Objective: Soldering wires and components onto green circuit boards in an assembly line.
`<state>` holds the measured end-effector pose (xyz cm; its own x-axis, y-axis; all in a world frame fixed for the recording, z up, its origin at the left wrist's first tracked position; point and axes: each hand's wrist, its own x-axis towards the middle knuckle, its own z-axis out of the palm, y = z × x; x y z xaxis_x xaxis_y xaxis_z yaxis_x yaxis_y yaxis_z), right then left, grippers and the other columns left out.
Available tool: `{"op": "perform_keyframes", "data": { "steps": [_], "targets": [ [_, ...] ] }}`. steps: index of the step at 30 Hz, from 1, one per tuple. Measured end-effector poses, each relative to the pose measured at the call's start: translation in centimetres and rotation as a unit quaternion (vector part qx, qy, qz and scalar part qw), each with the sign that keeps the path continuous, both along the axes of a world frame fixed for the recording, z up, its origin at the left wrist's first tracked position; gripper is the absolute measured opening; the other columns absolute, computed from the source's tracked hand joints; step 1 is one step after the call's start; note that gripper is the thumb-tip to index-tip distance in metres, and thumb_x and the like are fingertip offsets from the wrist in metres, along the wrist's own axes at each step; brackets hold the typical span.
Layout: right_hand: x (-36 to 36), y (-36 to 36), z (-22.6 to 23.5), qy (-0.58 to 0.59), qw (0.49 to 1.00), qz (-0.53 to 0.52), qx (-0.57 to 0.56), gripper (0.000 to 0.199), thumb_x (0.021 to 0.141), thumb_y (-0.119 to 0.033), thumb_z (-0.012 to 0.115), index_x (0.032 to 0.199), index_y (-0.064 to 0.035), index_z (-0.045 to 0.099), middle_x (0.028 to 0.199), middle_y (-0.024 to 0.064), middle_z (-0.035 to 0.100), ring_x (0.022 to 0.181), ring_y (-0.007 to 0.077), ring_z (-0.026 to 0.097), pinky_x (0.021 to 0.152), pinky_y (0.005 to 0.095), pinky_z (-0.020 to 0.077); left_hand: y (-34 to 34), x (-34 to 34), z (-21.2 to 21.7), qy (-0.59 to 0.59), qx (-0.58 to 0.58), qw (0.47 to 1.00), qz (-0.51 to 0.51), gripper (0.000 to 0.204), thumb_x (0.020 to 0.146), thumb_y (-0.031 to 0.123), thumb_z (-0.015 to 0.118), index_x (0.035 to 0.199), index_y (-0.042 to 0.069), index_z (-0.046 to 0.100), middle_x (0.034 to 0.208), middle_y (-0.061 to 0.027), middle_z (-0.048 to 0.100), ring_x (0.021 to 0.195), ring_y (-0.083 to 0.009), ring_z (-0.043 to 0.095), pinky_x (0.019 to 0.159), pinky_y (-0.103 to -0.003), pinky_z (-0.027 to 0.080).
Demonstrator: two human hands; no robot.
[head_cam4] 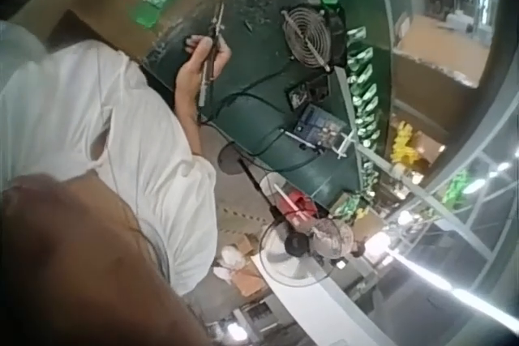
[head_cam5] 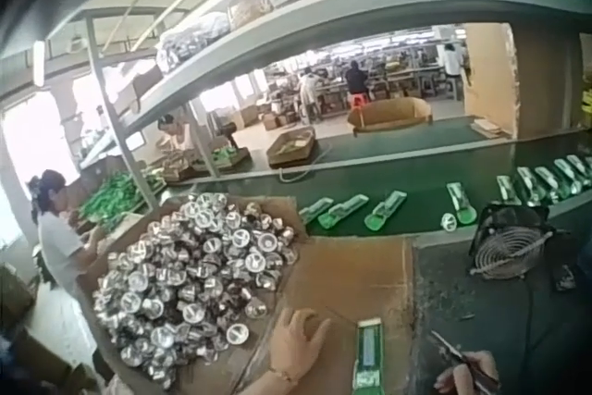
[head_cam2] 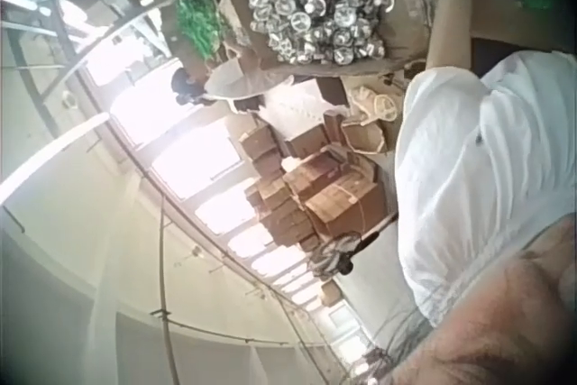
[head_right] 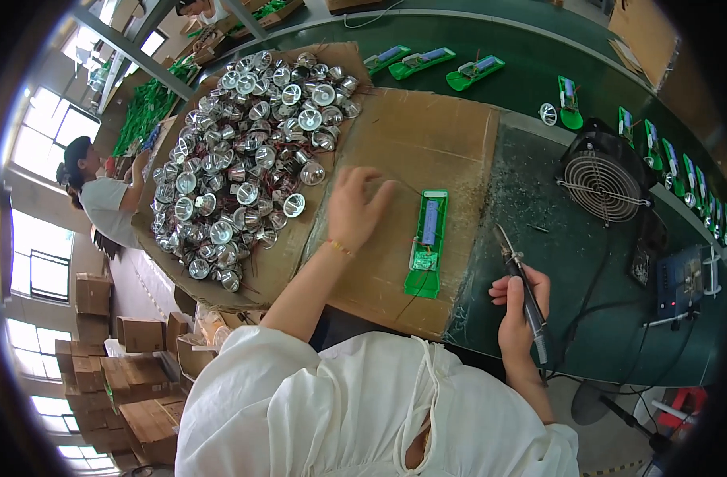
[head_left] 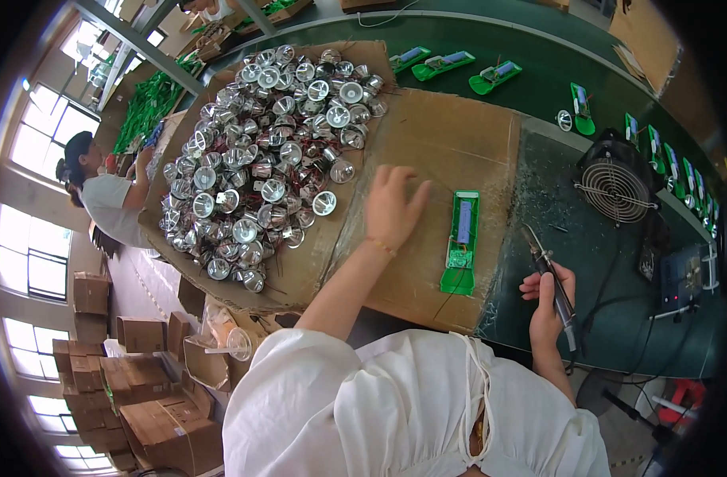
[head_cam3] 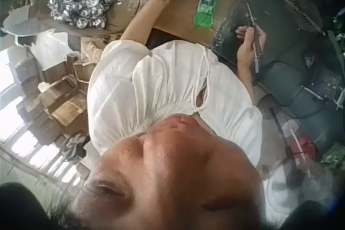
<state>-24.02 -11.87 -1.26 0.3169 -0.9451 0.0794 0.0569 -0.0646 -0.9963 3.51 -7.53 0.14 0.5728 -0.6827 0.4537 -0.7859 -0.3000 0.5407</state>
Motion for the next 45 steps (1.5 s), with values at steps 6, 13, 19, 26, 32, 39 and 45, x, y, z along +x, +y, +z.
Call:
{"op": "perform_keyframes", "data": {
  "steps": [6,13,19,26,32,39,45],
  "targets": [
    [2.8,1.4,-2.1,0.012,0.993,0.065,-0.098,0.033,0.085,-0.005,0.056,0.115,0.0006,0.041,0.09,0.0104,0.057,0.08,0.0156,0.057,0.071,0.0252,0.0467,7.0,5.7,1.5,-0.233,0.063,0.934,0.264,0.024,0.068,0.027,0.07,0.08,0.01,0.058,0.086,-0.0082,0.052,0.085,-0.0278,0.048,0.073,-0.041,0.038],
    [4.0,3.3,-2.6,-0.056,0.98,0.148,-0.123,0.038,0.084,0.0,0.055,0.118,-0.0034,0.039,0.101,0.0125,0.052,0.087,0.0173,0.058,0.07,0.0258,0.0494,6.0,5.3,0.7,-0.124,0.065,0.975,0.173,0.01,0.067,0.017,0.067,0.065,0.008,0.062,0.091,-0.0077,0.055,0.09,-0.0275,0.048,0.079,-0.041,0.037],
    [1.4,2.7,-0.5,-0.058,0.99,0.085,-0.096,0.035,0.089,-0.014,0.052,0.116,0.0017,0.037,0.095,0.0131,0.056,0.082,0.0155,0.058,0.06,0.0233,0.05,6.3,2.9,2.4,0.115,-0.189,0.975,0.002,0.01,0.068,0.0,0.061,0.063,0.002,0.053,0.102,-0.0126,0.061,0.088,-0.0219,0.058,0.073,-0.031,0.045],
    [-0.9,2.8,1.5,-0.038,0.981,0.126,-0.142,0.027,0.081,0.0,0.059,0.104,0.0037,0.043,0.081,0.0143,0.062,0.071,0.013,0.061,0.059,0.0206,0.0484,7.7,-2.8,3.9,0.524,-0.043,0.844,-0.105,0.011,0.078,0.002,0.066,0.073,0.0,0.057,0.074,-0.006,0.065,0.065,-0.0068,0.059,0.057,-0.018,0.046],
    [-1.2,3.1,1.5,-0.017,0.98,0.134,-0.143,0.024,0.076,0.0,0.065,0.094,0.0038,0.05,0.073,0.0133,0.064,0.059,0.0137,0.062,0.051,0.0221,0.048,9.2,-5.7,1.1,0.596,0.01,0.794,-0.119,0.018,0.076,0.003,0.07,0.087,-0.002,0.058,0.07,-0.0045,0.063,0.059,-0.0071,0.056,0.053,-0.02,0.046],
    [-0.9,2.5,2.0,0.051,0.965,0.16,-0.204,0.017,0.076,-0.003,0.066,0.086,0.0032,0.054,0.076,0.0145,0.062,0.061,0.0161,0.061,0.052,0.025,0.0466,8.7,-6.5,1.1,0.62,0.082,0.778,-0.068,0.014,0.08,0.011,0.068,0.084,-0.002,0.063,0.068,-0.0039,0.062,0.058,-0.0079,0.055,0.053,-0.019,0.044],
    [-0.4,2.7,1.2,0.061,0.976,0.134,-0.161,0.016,0.077,-0.005,0.066,0.084,0.0026,0.055,0.075,0.0109,0.061,0.058,0.0111,0.056,0.052,0.0233,0.0448,7.9,-7.3,0.3,0.43,0.125,0.891,-0.078,0.022,0.081,0.021,0.067,0.08,-0.001,0.067,0.067,-0.005,0.062,0.057,-0.0084,0.054,0.054,-0.023,0.043]
  ]
}}
